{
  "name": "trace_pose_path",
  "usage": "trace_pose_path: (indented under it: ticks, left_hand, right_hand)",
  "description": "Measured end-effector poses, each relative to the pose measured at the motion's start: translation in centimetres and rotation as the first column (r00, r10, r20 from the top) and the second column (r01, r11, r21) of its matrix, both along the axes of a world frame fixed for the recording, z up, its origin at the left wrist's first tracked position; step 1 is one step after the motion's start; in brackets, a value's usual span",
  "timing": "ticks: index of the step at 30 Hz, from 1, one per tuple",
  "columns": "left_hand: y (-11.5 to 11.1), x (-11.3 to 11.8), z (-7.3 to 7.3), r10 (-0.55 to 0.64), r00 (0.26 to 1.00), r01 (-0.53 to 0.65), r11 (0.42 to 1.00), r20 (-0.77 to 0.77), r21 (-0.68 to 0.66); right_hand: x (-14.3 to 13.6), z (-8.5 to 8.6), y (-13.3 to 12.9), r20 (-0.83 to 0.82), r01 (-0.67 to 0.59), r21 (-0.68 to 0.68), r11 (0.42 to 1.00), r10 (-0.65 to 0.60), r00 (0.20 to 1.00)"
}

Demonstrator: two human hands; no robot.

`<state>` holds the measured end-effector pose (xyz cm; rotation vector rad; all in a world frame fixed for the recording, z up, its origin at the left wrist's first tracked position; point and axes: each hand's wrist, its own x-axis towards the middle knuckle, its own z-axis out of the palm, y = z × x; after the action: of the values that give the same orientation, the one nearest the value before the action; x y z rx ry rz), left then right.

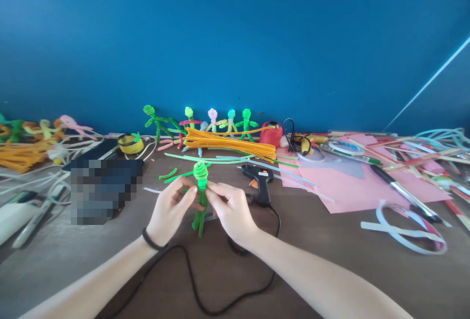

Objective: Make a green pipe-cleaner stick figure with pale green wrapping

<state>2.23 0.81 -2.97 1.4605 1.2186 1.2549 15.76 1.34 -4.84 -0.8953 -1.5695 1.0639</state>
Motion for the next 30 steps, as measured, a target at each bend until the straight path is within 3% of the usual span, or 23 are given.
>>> trace_pose_path:
  ticks: [16,24,30]
  left_hand:
    - [0.19,0.07,-0.47,-0.041,0.99,0.041,0.999,0.132,0.0]
    - [0.1,0.06,-0.74,-0.131,0.969,0.131,0.991,0.21,0.014]
    - [-0.06,0.17,-0.6,-0.132,0.966,0.137,0.99,0.224,-0.007]
  right_hand:
    - [-0.02,0.01,-0.23,-0.115,-0.009,-0.114,0.993,-0.004,0.993]
    - [0.08,-0.13,-0.28,-0.105,0.0,-0.095,0.995,-0.01,0.994]
    - [0.12,-0.1,-0.28,-0.106,-0.003,-0.065,0.998,-0.004,0.994]
